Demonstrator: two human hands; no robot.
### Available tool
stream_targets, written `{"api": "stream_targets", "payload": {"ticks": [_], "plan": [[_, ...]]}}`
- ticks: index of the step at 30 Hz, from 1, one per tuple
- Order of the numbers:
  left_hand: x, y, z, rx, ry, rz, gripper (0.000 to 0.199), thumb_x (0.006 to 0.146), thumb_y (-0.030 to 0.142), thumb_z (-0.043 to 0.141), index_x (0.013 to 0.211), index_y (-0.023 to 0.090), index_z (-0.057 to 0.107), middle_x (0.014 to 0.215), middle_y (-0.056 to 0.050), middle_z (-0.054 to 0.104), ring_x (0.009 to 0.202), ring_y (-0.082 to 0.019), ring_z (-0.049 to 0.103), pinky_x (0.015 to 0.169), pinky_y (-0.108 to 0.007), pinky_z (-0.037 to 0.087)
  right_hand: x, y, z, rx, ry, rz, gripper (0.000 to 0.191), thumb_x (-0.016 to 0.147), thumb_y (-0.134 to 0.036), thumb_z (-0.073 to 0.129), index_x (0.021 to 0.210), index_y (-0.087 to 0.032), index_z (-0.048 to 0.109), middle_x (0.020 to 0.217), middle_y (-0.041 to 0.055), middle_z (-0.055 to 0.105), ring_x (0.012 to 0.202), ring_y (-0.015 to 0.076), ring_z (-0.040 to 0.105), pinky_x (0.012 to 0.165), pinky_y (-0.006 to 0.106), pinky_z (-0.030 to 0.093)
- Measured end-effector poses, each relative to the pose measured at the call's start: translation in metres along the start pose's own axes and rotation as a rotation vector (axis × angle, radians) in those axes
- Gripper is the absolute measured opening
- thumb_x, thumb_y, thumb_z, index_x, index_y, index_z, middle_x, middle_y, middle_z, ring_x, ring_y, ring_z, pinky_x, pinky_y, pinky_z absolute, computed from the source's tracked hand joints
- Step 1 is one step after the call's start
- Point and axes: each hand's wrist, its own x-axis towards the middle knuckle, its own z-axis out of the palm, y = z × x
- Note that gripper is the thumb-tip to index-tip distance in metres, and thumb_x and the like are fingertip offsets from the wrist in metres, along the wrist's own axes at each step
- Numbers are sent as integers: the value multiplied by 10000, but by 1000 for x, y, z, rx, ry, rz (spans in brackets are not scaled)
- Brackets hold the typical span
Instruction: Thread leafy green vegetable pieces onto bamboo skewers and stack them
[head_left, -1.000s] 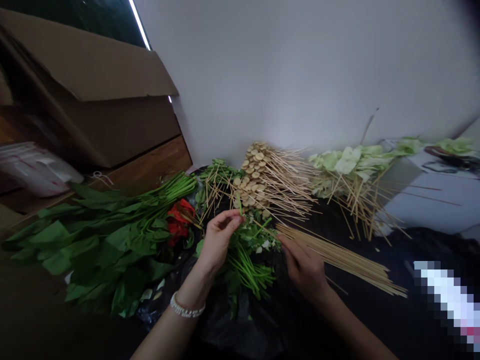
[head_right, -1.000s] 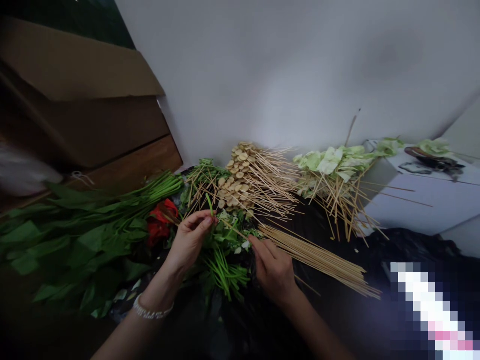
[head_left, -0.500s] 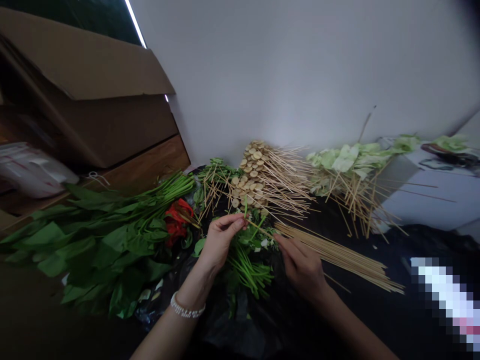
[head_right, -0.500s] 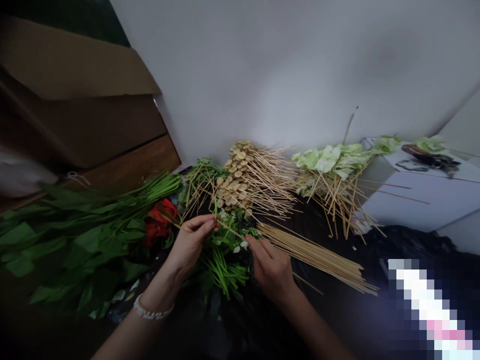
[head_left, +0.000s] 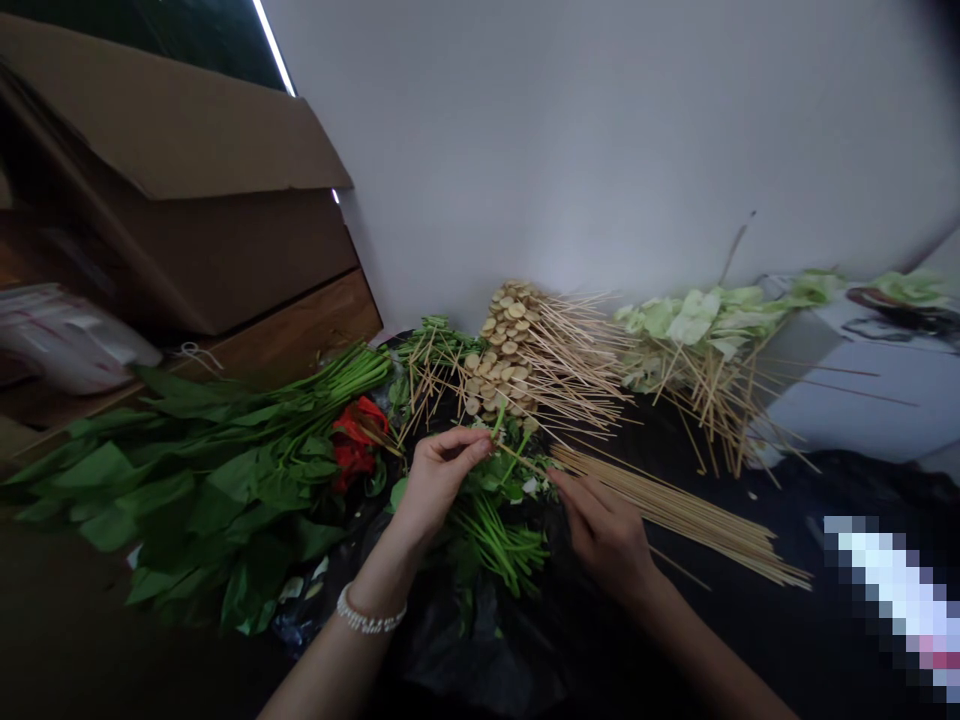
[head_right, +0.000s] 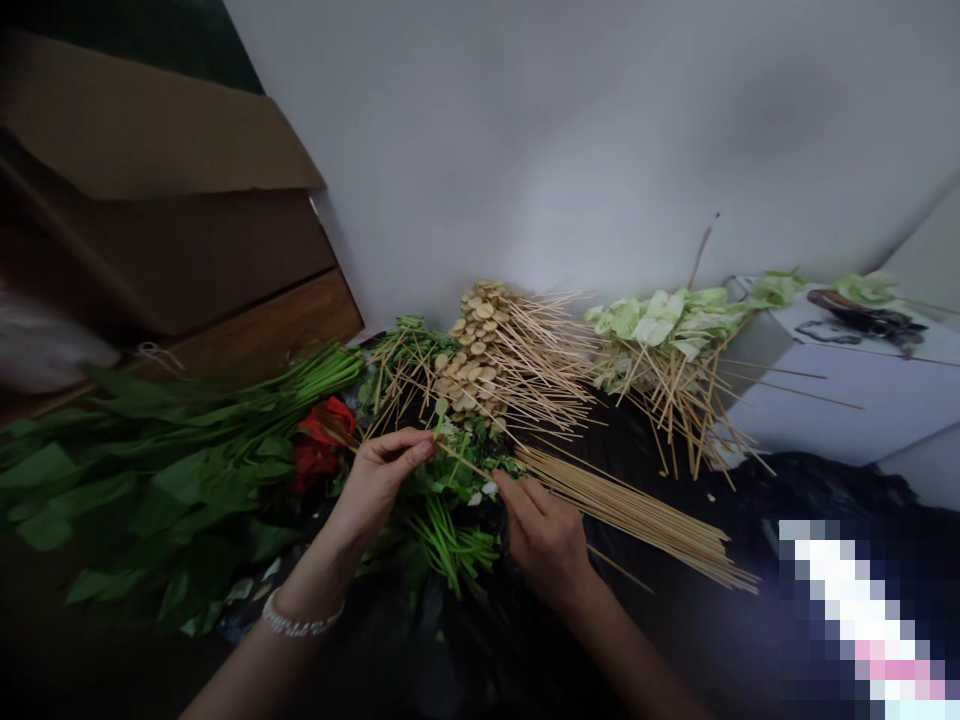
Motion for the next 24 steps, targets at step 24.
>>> {"api": "stream_targets", "payload": {"ticks": [24], "plan": [[6,-2,0,-1,-86,-144,228,581,300,853,748,172,766,717,-18,726,640,-114,620,659,-225,497,-3,-3,3,25,-17,25,356,917,-85,479,1249,-163,579,826,59,678,701,148,673,652,249,539]]}}
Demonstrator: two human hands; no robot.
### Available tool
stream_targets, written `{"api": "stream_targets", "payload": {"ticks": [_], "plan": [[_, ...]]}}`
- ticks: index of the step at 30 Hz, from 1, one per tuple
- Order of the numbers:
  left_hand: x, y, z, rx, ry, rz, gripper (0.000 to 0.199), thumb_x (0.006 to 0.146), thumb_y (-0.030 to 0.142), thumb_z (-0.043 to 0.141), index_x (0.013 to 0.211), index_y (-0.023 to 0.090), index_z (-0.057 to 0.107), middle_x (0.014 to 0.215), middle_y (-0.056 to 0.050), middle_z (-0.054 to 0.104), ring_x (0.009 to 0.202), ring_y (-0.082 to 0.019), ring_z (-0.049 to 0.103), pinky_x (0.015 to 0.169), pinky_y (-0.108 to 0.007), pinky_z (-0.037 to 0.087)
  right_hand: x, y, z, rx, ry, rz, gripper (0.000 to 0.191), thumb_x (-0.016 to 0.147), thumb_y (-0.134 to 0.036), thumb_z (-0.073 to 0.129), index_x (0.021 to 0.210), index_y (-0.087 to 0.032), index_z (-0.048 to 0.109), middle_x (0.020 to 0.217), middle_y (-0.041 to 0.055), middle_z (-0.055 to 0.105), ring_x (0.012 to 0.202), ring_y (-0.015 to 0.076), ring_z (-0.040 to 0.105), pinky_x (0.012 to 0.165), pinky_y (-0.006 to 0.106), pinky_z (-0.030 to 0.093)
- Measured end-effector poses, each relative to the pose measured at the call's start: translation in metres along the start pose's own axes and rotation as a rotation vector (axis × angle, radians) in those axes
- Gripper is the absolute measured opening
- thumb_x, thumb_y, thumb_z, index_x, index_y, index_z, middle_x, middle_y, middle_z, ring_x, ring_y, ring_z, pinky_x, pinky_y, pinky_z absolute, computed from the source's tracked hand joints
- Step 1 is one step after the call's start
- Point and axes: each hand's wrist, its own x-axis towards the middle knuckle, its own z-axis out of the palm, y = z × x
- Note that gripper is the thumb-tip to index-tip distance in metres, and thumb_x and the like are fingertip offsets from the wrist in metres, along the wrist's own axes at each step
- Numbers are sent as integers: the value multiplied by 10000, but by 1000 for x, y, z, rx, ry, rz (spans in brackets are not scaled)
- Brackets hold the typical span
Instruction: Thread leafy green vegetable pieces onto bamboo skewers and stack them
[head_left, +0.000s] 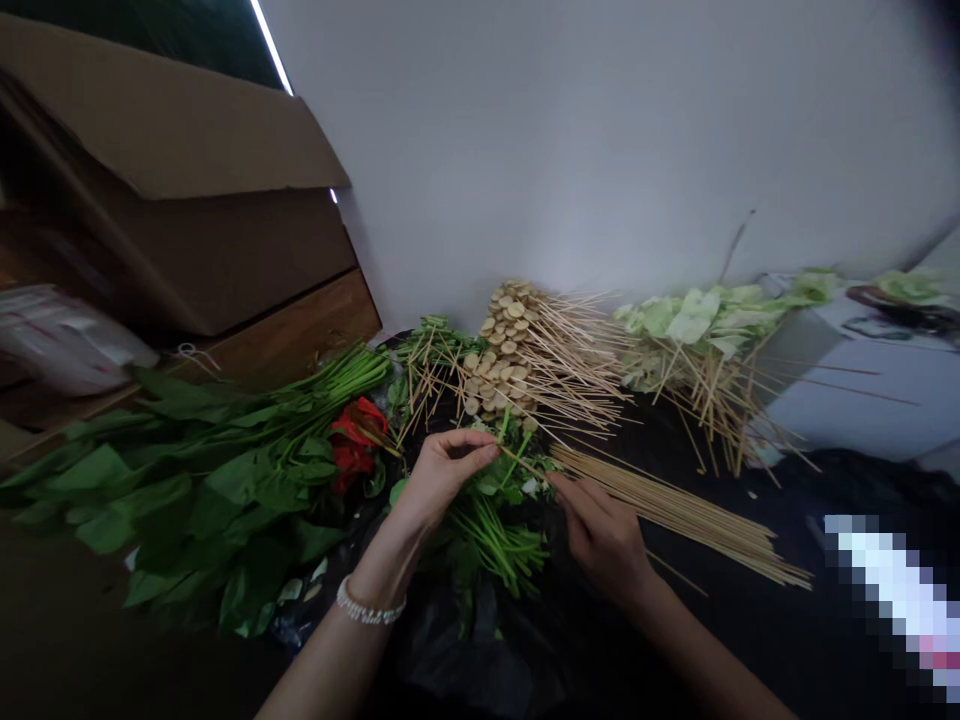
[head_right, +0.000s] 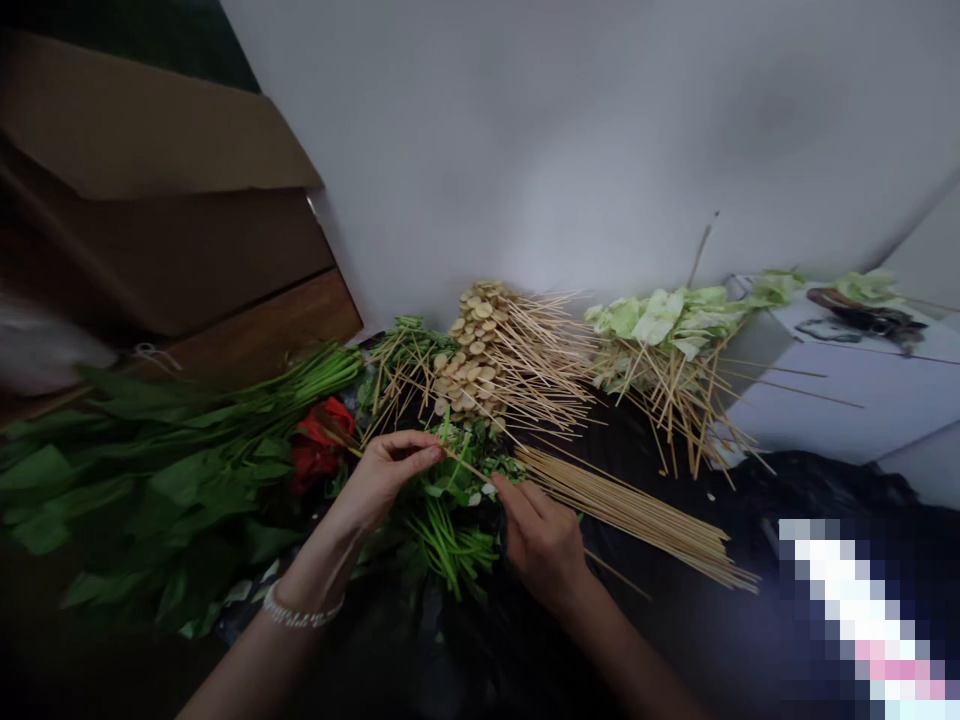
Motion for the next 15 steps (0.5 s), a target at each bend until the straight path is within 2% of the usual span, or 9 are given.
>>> {"api": "stream_targets", "payload": {"ticks": [5,10,13,15], "plan": [[-1,2,-1,9,-56,-32,209,589,293,847,735,169,763,693,-7,716,621,-98,608,646,-205,479,1,-2,0,28,6,-21,371,914,-55,466,1255,-163,563,808,57,666,691,146,660,647,253,529],[-3,1,7,43,-145,-38,209,593,301,841,715,151,760,695,-29,722,614,-115,615,634,-222,480,1,-3,2,-3,11,-43,395,911,-48,469,1277,-173,547,806,50,673,691,144,659,656,255,526],[-4,1,9,21,-59,33,241,632,325,819,802,163,765,797,-48,746,712,-151,654,712,-253,501,5,1,-3,-39,55,-48,378,903,-53,499,1253,-178,570,879,62,700,767,155,673,728,267,532],[-2,3,4,42,31,117,253,684,346,783,868,173,760,869,-57,750,792,-170,663,766,-269,500,11,4,-12,-73,143,-21,350,894,-62,527,1214,-182,599,931,67,710,826,163,674,770,271,527]]}}
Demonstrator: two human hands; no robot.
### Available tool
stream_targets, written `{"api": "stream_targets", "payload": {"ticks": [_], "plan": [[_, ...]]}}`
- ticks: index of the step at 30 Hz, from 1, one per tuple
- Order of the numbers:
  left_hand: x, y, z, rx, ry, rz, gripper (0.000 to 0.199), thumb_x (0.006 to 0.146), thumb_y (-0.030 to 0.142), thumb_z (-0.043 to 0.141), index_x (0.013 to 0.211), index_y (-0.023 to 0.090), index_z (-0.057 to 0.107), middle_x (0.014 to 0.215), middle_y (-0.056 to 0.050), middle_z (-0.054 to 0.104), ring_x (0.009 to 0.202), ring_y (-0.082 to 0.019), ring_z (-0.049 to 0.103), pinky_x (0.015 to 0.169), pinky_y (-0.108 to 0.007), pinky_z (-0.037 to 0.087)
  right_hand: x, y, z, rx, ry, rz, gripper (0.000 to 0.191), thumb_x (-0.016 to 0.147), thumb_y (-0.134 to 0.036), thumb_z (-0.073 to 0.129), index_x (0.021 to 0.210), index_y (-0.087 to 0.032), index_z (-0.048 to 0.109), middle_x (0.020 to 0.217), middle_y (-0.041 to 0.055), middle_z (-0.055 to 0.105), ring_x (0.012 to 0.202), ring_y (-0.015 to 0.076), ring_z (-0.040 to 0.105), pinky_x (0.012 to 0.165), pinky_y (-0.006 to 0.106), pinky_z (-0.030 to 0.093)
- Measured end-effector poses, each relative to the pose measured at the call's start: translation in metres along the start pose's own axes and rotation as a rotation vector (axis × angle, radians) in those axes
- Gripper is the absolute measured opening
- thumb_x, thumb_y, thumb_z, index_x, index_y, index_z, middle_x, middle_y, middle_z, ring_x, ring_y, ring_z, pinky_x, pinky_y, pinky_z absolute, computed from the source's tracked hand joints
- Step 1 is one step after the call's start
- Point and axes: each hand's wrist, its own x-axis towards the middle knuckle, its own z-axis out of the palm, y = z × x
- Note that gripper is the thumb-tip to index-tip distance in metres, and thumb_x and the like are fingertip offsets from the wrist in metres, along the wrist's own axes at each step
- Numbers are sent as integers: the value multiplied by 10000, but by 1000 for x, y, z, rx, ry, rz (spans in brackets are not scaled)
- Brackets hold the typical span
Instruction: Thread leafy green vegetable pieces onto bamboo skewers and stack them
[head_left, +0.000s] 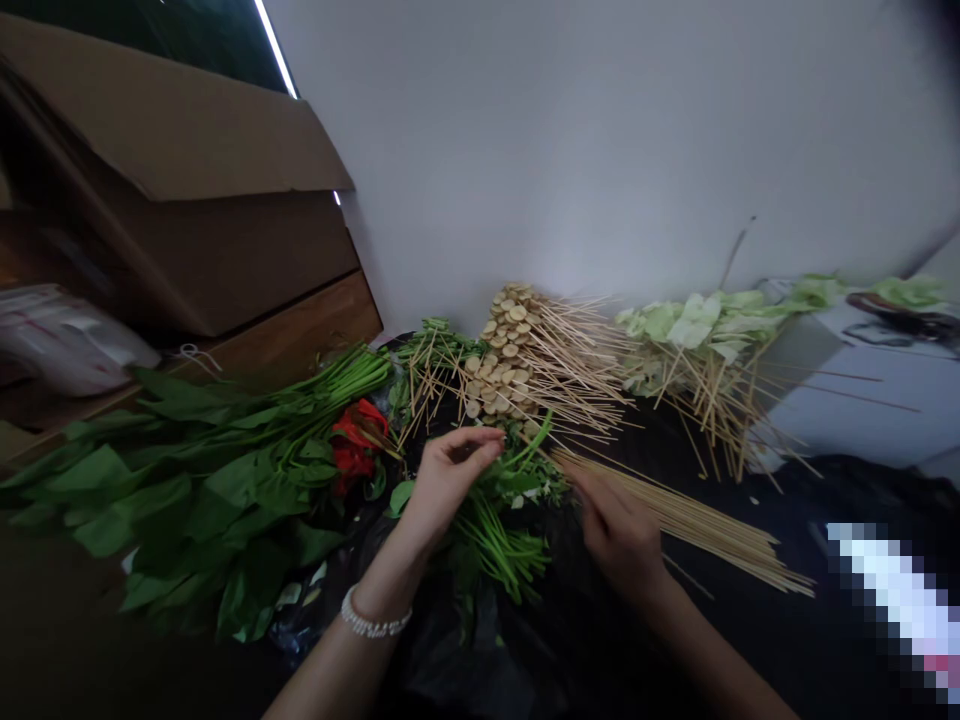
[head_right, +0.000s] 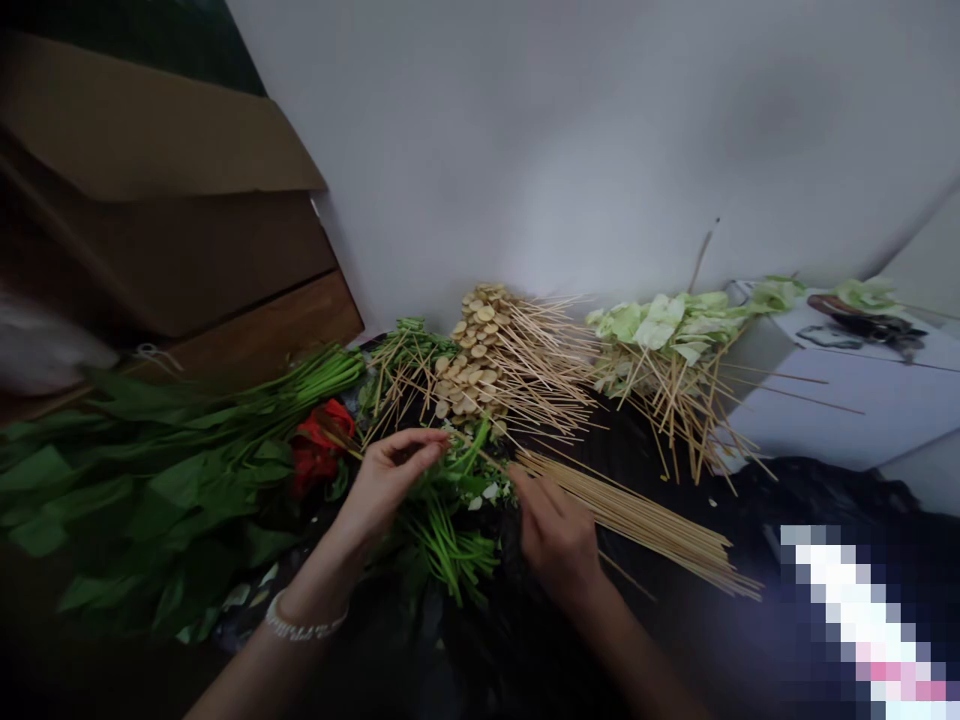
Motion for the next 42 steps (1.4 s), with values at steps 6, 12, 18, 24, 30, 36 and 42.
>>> {"api": "stream_targets", "payload": {"ticks": [6,12,18,24,30,36,42], "plan": [[-3,12,-31,387,-210,172,99,779,253,698,830,184,747,842,-47,715,805,-170,640,771,-274,473,20,8,-23,-49,252,282,252,893,-115,546,1120,-163,647,797,29,679,680,126,629,663,237,506],[-23,6,-36,864,-711,267,212,815,127,623,909,275,741,930,-1,680,936,-174,582,859,-292,418,15,5,-16,2,149,223,217,892,-123,553,1086,-155,646,843,37,686,734,127,642,694,235,502],[-24,-3,-28,1018,-683,304,84,814,184,654,836,235,717,894,-24,657,946,-192,561,852,-299,410,10,2,-10,29,91,184,241,899,-116,539,1112,-173,638,884,41,704,769,138,665,722,248,529],[-11,6,-29,659,-350,362,78,855,253,623,847,204,684,865,-37,681,876,-186,605,828,-306,447,10,-1,-8,33,99,137,242,897,-108,542,1110,-177,634,969,62,718,863,162,681,801,282,546],[7,17,-38,40,232,401,114,842,288,638,918,219,587,849,-6,700,806,-144,652,766,-258,495,8,-1,-8,36,83,162,265,916,-124,510,1151,-183,619,986,66,719,892,170,686,813,295,557],[6,22,-22,222,74,304,184,726,289,753,869,178,723,803,-43,731,760,-174,681,757,-275,528,8,0,-7,43,78,104,290,917,-121,501,1167,-206,619,1010,68,723,891,176,693,804,305,567],[-1,26,-20,156,387,468,234,726,301,755,945,221,740,824,-21,741,768,-158,685,763,-266,528,11,-2,-7,7,100,104,278,914,-119,509,1146,-200,640,963,66,733,827,170,702,772,288,573]]}}
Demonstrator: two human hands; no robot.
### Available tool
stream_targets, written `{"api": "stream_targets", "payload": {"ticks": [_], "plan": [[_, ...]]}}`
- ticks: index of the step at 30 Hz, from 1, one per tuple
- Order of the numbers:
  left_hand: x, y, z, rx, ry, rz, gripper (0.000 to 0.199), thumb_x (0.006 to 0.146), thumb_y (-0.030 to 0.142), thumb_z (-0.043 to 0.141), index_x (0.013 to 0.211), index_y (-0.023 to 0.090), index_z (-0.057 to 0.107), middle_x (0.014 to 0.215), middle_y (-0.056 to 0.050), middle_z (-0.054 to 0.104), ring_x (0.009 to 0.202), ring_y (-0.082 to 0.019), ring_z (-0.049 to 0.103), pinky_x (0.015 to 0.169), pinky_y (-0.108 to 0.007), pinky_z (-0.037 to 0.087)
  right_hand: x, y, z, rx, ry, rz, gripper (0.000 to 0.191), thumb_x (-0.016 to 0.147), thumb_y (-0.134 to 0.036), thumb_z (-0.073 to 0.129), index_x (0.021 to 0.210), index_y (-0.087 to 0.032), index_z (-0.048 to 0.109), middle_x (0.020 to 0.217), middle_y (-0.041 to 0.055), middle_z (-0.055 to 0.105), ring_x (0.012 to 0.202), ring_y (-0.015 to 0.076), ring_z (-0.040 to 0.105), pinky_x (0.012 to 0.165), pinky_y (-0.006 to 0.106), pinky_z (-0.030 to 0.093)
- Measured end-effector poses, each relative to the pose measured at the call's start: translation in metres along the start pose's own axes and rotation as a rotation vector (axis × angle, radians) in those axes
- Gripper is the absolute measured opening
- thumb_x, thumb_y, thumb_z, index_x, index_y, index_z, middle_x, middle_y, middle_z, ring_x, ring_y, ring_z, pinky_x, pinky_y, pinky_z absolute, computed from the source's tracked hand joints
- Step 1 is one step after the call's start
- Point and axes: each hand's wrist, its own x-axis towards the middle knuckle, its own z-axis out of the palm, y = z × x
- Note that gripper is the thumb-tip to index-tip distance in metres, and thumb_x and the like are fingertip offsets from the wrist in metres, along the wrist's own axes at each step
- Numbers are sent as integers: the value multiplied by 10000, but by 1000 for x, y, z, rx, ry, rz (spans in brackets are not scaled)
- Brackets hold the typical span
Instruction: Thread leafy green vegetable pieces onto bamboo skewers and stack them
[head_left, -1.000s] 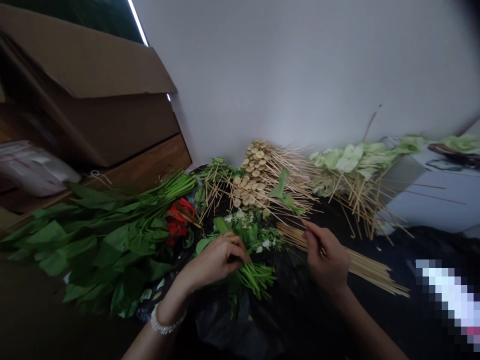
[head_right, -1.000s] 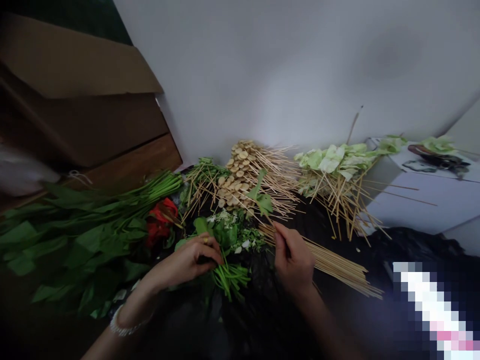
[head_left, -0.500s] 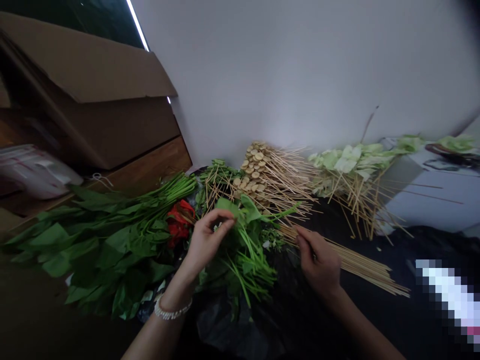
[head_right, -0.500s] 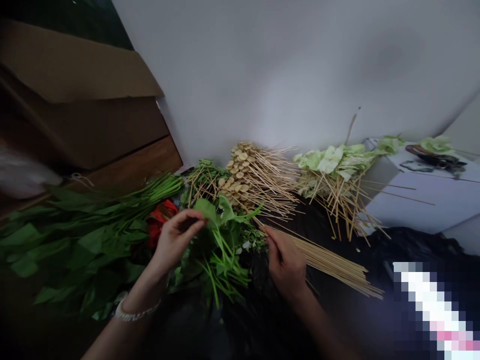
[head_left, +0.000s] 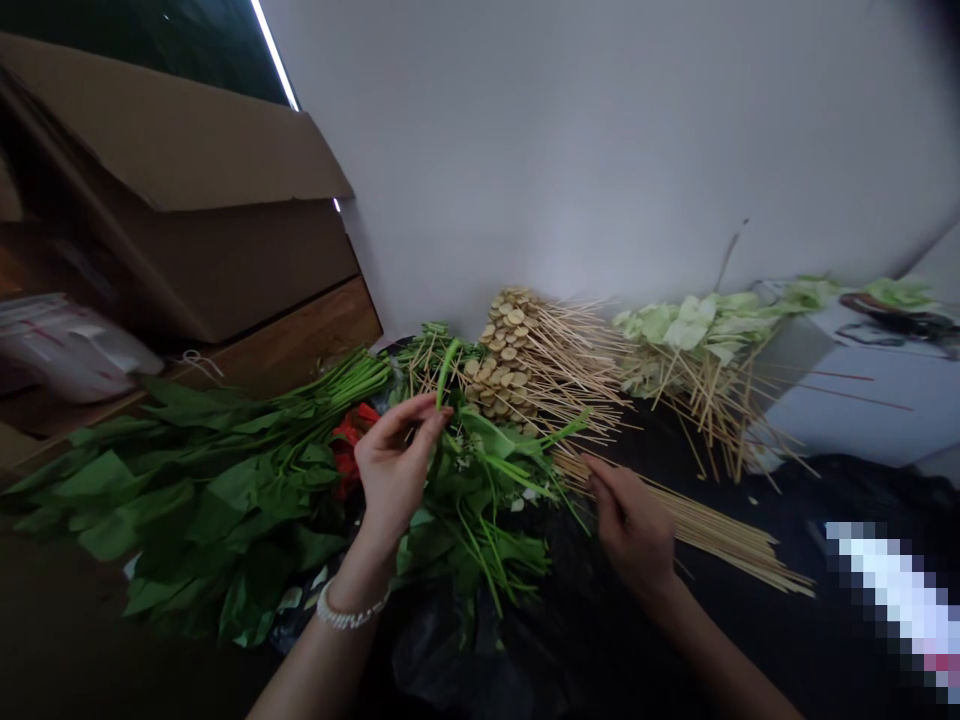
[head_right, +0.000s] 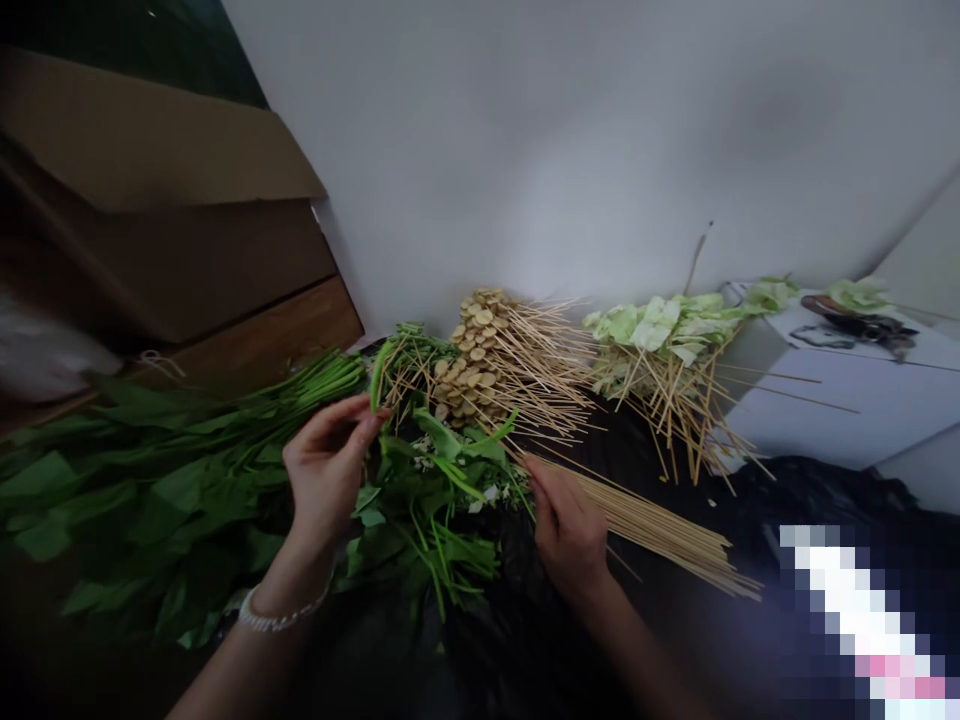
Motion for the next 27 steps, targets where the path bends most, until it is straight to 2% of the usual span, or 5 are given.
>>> {"api": "stream_targets", "payload": {"ticks": [4,9,15,20,27], "plan": [[-4,1,-1,136,-85,40,136,719,285,760,838,220,766,802,-27,742,739,-162,662,724,-265,519,-2,1,-3,-15,32,13,296,906,-105,518,1161,-202,633,965,65,731,840,169,698,774,286,566],[-7,-15,6,-5,-77,-239,206,702,329,765,857,193,770,835,-40,752,775,-167,664,739,-261,516,-1,4,-7,12,101,32,340,900,-83,520,1199,-210,618,916,55,731,793,151,694,727,265,561],[-12,-19,12,-272,-177,-590,317,621,358,827,884,193,768,788,-34,748,705,-131,661,663,-225,509,-6,1,1,81,-84,-59,339,902,-112,531,1208,-225,625,1012,67,733,902,174,704,793,281,580],[-19,-13,16,-237,-238,-610,288,587,325,850,830,188,775,797,-39,750,699,-133,656,661,-230,504,-14,-2,8,113,-187,-42,354,919,-128,502,1233,-239,620,1007,67,731,855,170,714,770,270,593],[-22,-10,19,-226,-244,-586,266,595,356,843,795,193,779,800,-46,756,731,-149,662,711,-252,509,-16,-1,9,88,-189,-53,379,919,-112,502,1267,-239,582,1046,72,717,913,175,702,784,275,589]]}}
